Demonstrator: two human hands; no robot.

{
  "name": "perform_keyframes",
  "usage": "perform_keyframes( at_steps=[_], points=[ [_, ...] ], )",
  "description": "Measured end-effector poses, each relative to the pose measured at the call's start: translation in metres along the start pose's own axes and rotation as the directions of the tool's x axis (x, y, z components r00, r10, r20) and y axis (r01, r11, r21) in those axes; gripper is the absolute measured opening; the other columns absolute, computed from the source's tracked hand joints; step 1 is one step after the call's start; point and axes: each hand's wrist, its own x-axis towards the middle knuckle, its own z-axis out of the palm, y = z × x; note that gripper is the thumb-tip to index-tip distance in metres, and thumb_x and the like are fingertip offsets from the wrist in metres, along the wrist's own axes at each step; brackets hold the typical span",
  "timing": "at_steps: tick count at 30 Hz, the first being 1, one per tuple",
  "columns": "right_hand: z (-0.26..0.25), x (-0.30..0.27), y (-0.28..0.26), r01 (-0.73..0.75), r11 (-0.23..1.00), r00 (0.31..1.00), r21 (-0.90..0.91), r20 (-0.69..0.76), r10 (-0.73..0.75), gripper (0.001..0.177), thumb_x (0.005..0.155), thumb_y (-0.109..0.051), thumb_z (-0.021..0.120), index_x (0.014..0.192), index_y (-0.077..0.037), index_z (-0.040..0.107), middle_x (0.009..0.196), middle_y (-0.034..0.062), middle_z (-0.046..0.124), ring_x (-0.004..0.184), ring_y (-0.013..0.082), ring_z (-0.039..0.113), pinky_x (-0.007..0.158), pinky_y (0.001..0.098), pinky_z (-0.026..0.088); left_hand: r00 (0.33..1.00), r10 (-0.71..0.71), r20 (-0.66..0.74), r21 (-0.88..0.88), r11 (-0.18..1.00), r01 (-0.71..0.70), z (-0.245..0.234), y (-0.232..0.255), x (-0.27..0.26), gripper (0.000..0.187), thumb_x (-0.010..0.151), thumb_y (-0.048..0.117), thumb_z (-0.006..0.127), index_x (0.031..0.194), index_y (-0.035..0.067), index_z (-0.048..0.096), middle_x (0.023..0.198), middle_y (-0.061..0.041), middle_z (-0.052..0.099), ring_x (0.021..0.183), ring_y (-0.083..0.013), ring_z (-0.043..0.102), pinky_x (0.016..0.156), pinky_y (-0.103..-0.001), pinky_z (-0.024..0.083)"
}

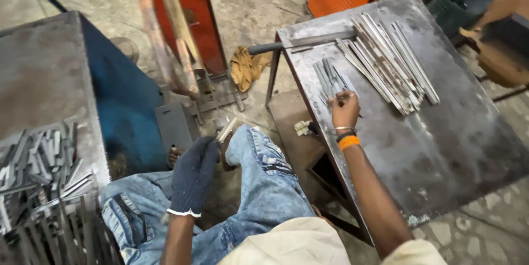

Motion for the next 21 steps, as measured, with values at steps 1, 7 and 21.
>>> perform_keyframes(
  at_steps=[1,7,21],
  points=[
    [0.002,-0.008,-0.028,0.009,1.000,1.000,0.008,0.011,-0.009,0.023,0.088,-0.014,0.078,0.101,-0.005,0.063,0.081,0.0106,0.076,0.076,0.0269,0.072,0.067,0.0370,0.053,1.000,-0.004,-0.016,0.001,1.000,0.004,-0.004,-0.001,0.001,0.026,0.100,0.025,0.058,0.107,0.004,0.070,0.080,-0.014,0.073,0.070,-0.0264,0.071,0.066,-0.039,0.053],
    [0.008,-0.084,-0.209,-0.204,0.849,0.843,0.487,0.529,-0.101,0.038,0.087,-0.003,0.076,0.124,-0.003,0.065,0.094,0.0028,0.072,0.074,0.0082,0.067,0.056,0.0231,0.055,0.942,0.263,-0.211,0.285,0.938,-0.198,-0.042,0.008,0.011,0.023,0.096,0.028,0.066,0.105,0.009,0.076,0.094,-0.015,0.074,0.084,-0.0347,0.072,0.073,-0.043,0.055],
    [0.025,-0.147,-0.346,-0.146,0.845,0.726,0.515,0.636,-0.262,0.040,0.094,-0.002,0.070,0.134,-0.003,0.068,0.073,-0.0066,0.059,0.053,-0.0022,0.047,0.044,0.0190,0.039,0.805,0.571,-0.162,0.472,0.761,-0.445,-0.106,0.046,0.027,0.016,0.090,0.018,0.075,0.104,0.009,0.075,0.103,-0.012,0.074,0.088,-0.0347,0.071,0.072,-0.042,0.054]
  ],
)
